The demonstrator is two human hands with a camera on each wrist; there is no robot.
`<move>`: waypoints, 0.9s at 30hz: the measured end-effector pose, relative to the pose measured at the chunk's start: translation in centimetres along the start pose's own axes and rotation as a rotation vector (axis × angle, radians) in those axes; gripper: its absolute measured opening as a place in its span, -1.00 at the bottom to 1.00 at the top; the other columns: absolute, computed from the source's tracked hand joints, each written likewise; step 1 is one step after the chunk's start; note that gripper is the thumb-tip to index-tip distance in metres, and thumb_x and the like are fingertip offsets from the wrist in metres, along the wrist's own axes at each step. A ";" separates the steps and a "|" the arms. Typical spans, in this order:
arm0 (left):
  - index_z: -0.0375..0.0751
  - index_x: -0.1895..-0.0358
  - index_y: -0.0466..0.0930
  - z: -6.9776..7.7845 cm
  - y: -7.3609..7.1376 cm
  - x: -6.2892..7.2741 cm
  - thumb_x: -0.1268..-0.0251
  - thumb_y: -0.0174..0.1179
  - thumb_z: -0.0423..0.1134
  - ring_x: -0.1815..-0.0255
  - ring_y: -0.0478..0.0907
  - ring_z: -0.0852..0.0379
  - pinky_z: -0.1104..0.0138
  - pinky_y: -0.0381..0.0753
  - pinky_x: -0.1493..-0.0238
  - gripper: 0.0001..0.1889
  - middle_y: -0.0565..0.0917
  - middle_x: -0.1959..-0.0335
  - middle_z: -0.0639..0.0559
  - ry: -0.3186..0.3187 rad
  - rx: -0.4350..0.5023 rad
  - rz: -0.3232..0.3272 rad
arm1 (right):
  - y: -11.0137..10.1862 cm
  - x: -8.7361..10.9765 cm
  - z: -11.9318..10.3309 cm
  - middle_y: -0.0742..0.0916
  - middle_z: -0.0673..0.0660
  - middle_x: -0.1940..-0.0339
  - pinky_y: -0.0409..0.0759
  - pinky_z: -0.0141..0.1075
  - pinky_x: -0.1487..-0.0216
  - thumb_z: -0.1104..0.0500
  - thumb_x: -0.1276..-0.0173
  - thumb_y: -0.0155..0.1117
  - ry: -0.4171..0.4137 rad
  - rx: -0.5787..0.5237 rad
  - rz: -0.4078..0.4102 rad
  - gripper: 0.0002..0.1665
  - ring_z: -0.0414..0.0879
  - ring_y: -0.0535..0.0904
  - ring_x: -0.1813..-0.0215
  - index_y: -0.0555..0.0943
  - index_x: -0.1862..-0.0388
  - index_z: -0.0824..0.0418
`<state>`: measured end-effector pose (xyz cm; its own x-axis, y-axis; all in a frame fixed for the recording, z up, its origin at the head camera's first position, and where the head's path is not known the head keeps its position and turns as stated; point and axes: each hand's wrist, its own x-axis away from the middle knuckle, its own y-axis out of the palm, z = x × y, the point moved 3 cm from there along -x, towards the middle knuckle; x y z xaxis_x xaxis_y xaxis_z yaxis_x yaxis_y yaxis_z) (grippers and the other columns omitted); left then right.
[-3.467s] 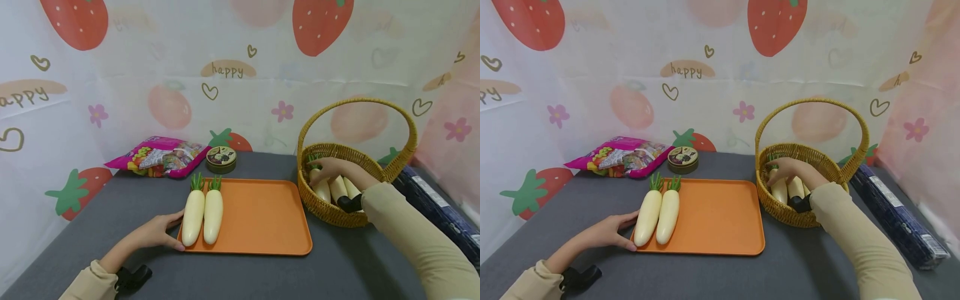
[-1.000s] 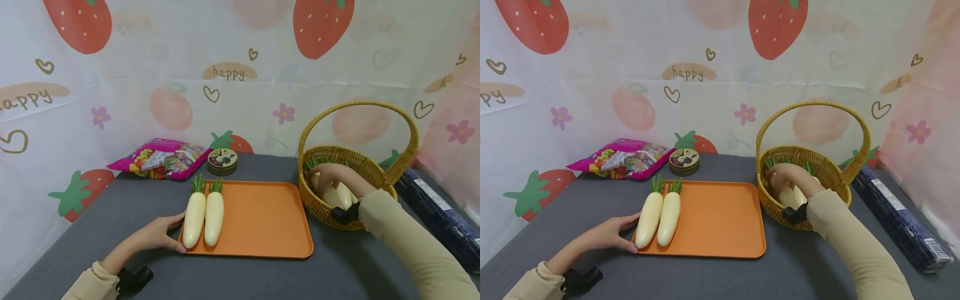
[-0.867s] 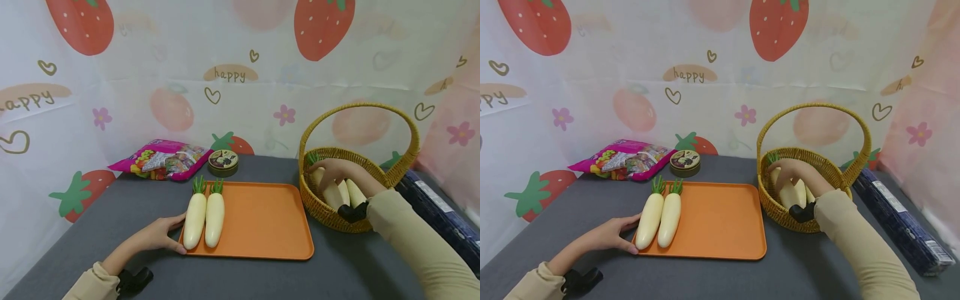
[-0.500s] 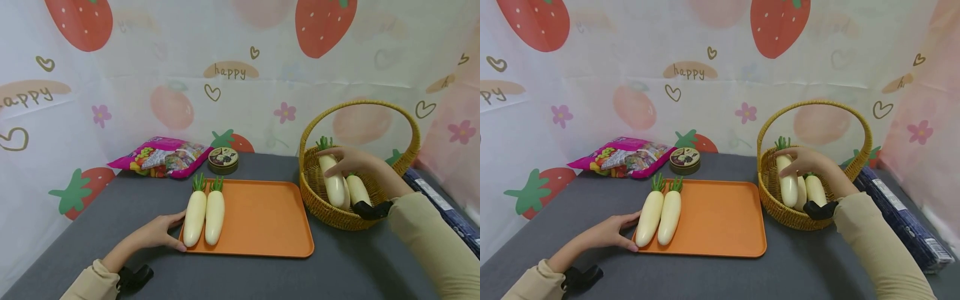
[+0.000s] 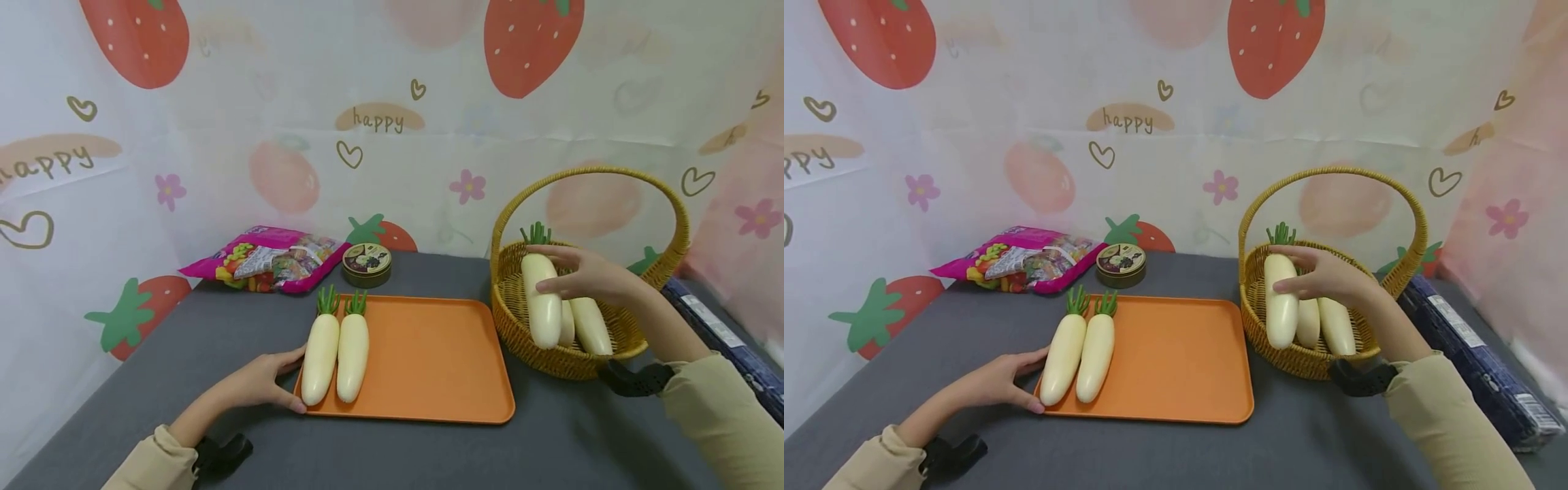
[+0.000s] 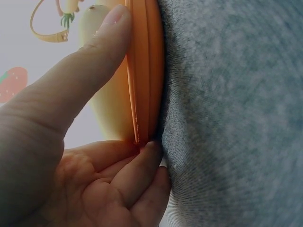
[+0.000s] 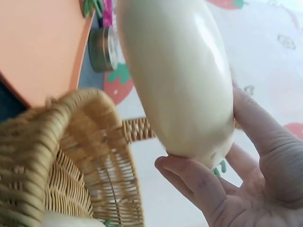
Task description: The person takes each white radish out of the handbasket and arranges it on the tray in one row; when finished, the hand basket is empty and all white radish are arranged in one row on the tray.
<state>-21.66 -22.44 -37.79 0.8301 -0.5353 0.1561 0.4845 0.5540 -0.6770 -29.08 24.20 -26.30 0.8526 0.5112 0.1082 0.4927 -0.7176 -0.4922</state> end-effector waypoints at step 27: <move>-0.46 -0.34 -0.04 -0.1 0.0 -0.1 0.11 0.37 0.00 -0.24 0.18 -0.15 -0.01 0.12 -0.16 0.03 0.16 -0.27 -0.36 0.010 0.006 -0.005 | 8.2 0.7 0.0 0.17 0.30 -0.33 0.47 -0.09 0.09 0.24 -0.17 0.28 -0.097 -0.192 -0.050 -0.15 0.11 0.39 -0.11 0.11 -0.40 0.16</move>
<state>-21.72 -22.44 -37.88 0.8246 -0.5448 0.1524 0.4909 0.5551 -0.6715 -24.49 18.67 -30.22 0.8098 0.5853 0.0401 0.5663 -0.7621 -0.3139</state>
